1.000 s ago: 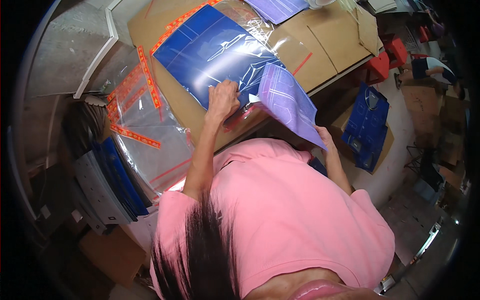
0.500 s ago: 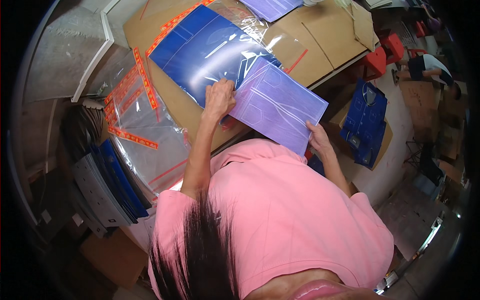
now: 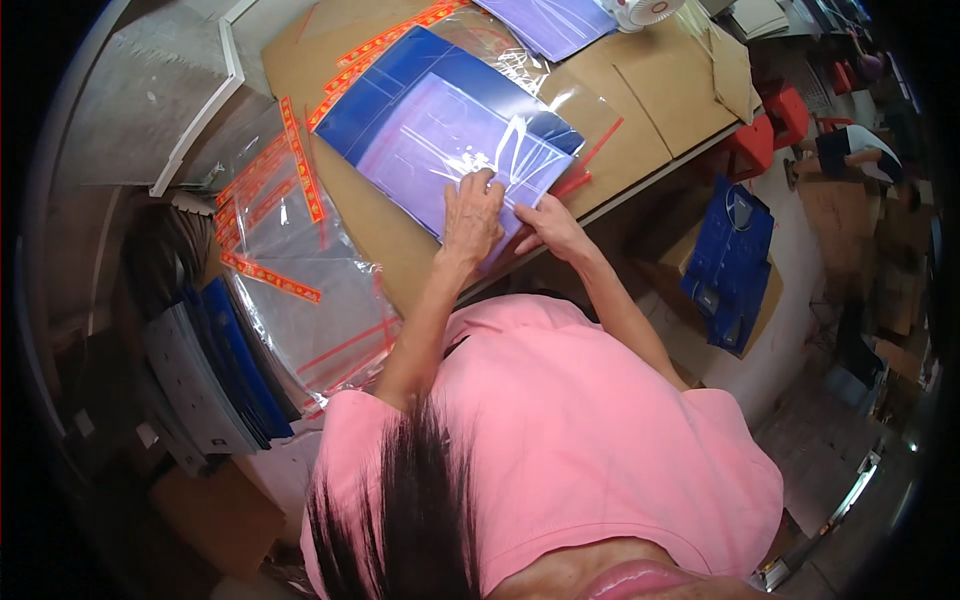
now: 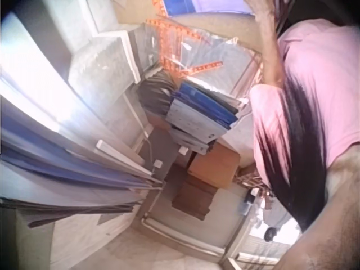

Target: The person places blue patterned flat items into clear plastic bags on a table. They then pick up purple patterned flat items and place them inside the same bags. The person seals the bags and stacks the finished packages on the table.

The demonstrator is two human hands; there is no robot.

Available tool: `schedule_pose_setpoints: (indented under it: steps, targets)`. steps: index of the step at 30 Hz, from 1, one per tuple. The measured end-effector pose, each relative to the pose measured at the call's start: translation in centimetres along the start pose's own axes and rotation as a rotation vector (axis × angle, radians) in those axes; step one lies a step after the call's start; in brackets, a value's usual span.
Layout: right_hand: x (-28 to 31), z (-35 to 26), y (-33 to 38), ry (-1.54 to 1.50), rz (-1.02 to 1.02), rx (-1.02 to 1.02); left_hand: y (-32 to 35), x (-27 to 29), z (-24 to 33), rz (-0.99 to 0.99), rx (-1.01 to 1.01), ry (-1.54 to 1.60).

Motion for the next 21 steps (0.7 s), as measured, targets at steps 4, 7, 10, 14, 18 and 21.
schedule_pose_setpoints:
  steps: [4, 7, 10, 14, 18, 21]
  targets:
    - [0.5, 1.2, -4.8, 0.044, 0.070, -0.060, 0.7, 1.1, 0.1, 0.111, -0.022, 0.140]
    - [0.4, 2.7, -6.9, -0.136, 0.122, -0.030, 1.4, 0.4, -0.2, 0.096, -0.028, 0.180]
    - [-0.1, 3.8, -7.2, -0.200, 0.104, -0.075, 2.1, 0.1, -0.6, 0.137, -0.010, 0.249]
    - [0.8, 6.0, -8.6, -0.241, 0.107, -0.024, 2.7, -0.9, -1.1, 0.125, -0.010, 0.238]
    - [0.7, 6.1, -8.6, -0.180, 0.108, -0.065, 3.1, -2.3, -1.9, 0.124, 0.010, 0.293]
    - [0.1, 4.5, -6.1, 0.090, 0.010, -0.282, 3.8, -3.9, -3.7, 0.074, 0.041, 0.381]
Point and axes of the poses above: each hand's wrist, its own y-axis away from the middle knuckle, its own x-axis out of the back of the hand, z = x × y, the point moved 4 cm from there along -y, towards the middle knuckle, and after that the axes turned 14 degrees about -y, right-handed, at the moved point
